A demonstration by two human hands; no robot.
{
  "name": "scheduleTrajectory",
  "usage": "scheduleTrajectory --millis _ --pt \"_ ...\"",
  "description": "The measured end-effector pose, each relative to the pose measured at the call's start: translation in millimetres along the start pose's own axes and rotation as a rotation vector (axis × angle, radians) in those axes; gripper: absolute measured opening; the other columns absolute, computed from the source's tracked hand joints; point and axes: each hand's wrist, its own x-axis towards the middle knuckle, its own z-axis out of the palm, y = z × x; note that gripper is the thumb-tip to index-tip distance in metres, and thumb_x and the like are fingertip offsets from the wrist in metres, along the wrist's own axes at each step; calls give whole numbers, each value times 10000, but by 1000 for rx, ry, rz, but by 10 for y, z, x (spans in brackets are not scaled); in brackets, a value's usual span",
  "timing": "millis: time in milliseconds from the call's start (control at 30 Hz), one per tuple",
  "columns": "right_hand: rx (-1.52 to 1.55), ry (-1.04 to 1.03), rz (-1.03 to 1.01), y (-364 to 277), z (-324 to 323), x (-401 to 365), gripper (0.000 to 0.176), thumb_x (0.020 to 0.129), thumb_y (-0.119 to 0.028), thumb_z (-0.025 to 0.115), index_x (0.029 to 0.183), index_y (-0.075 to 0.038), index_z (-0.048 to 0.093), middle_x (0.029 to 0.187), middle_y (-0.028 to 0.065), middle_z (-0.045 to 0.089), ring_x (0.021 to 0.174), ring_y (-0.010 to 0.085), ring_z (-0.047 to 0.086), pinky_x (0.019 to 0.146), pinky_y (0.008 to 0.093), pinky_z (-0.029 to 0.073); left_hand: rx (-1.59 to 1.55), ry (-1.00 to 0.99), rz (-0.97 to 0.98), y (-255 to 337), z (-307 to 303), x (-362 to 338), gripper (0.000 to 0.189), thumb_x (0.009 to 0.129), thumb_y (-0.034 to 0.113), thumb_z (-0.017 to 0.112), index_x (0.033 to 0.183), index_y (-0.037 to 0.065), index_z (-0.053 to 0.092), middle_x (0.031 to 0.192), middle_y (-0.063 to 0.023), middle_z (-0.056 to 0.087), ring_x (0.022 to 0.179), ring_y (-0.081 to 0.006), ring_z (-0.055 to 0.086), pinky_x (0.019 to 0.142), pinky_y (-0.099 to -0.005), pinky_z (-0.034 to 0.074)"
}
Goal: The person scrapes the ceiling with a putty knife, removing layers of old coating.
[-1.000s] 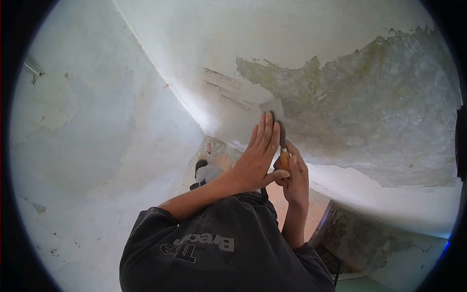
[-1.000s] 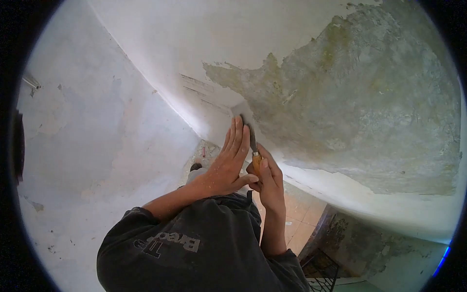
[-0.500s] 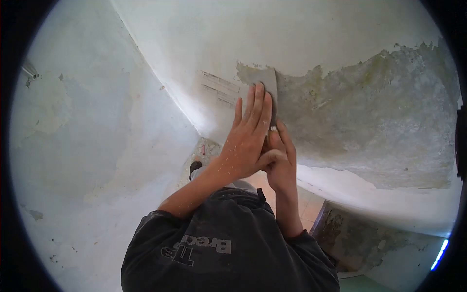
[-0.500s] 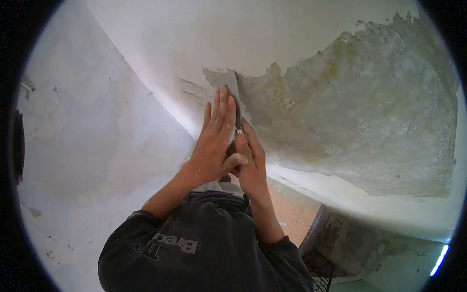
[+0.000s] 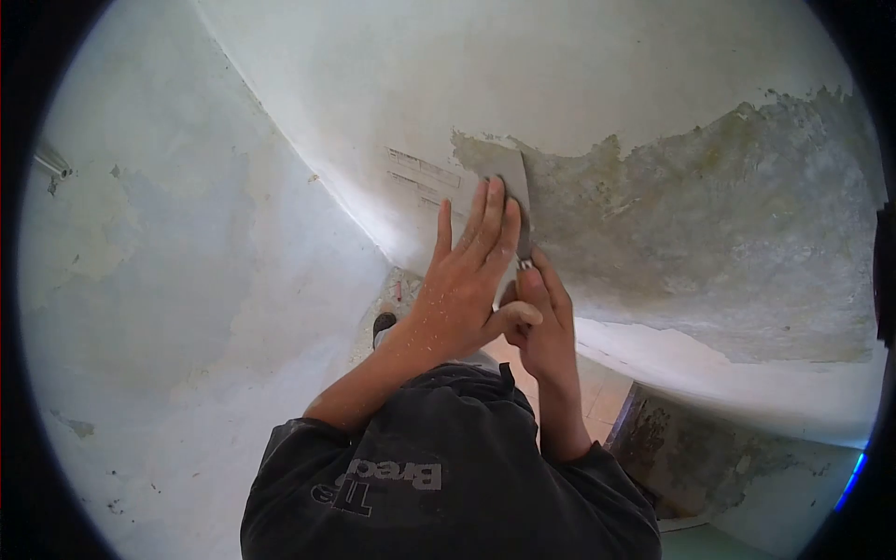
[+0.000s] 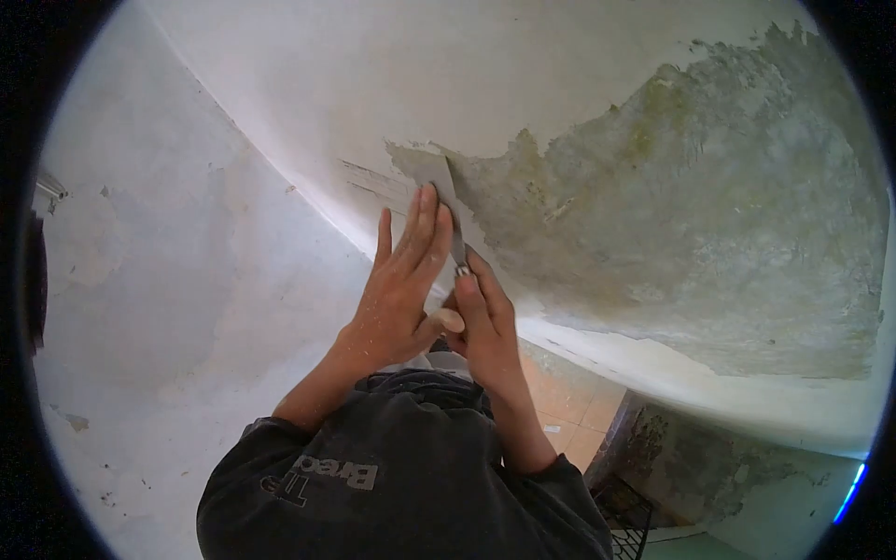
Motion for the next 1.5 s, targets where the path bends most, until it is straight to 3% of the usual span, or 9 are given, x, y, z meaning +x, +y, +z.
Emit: scheduleTrajectory --millis 167,333,433,633,867,933,1033,1133,1500 --pt "-3 -54 39 -196 -138 -136 456 1038 -246 415 1429 -14 377 662 -46 435 473 11 319 411 176 241 20 -102 4 64 22 -9 1004 872 709 339 1476 -73 161 1537 -310 108 1441 -425 122 1116 -621 39" --pt "35 -67 45 -224 -10 -42 452 1038 -233 410 1429 -9 375 660 -49 424 471 11 315 410 180 238 -9 32 -14 26 -21 37 970 891 677 352 1461 -90 183 1536 -309 111 1436 -431 144 1114 -625 52" --pt "43 -40 71 -221 -51 -134 447 1036 -220 411 1425 -1 378 663 -47 421 473 11 315 409 182 238 5 -77 8 52 -71 12 971 886 683 355 1451 -94 213 1524 -323 136 1431 -440 153 1116 -621 56" --pt "109 -52 76 -307 -96 -146 443 1030 -199 424 1420 7 381 673 -43 419 473 14 313 406 182 235 -40 -6 18 81 -40 71 946 875 646 435 1433 -98 262 1511 -331 174 1427 -447 164 1121 -612 74" --pt "113 -57 99 -486 -123 -202 473 1009 -114 401 1440 58 308 720 11 455 426 14 284 364 185 218 -66 -78 36 154 -105 91 964 869 676 411 1423 -103 281 1496 -350 188 1416 -453 193 1121 -609 78" --pt "125 -68 74 -511 -47 -196 482 999 -99 401 1449 44 303 726 20 464 417 19 288 358 183 225 -64 -3 43 172 -134 125 938 843 573 555 1418 -111 269 1476 -373 205 1398 -483 216 1092 -640 149" --pt "237 -133 69 -521 -143 -260 490 996 -94 408 1458 26 300 732 27 471 408 25 284 354 182 222 -34 -106 69 178 -200 120 959 837 581 558 1415 -124 257 1468 -387 202 1395 -492 210 1090 -636 162" --pt "189 -129 84 -558 -61 -198 491 999 -86 400 1469 7 292 739 32 474 404 26 282 352 182 221 -41 -9 42 188 -107 131 972 837 593 551 1415 -128 252 1465 -393 200 1391 -498 213 1089 -631 175" --pt "348 -162 174 -673 -150 -305 482 1012 -113 406 1475 -30 300 758 18 453 427 27 284 361 177 241 -1 -73 66 233 -267 134 953 839 596 548 1421 -107 269 1474 -379 200 1388 -502 221 1081 -633 194"
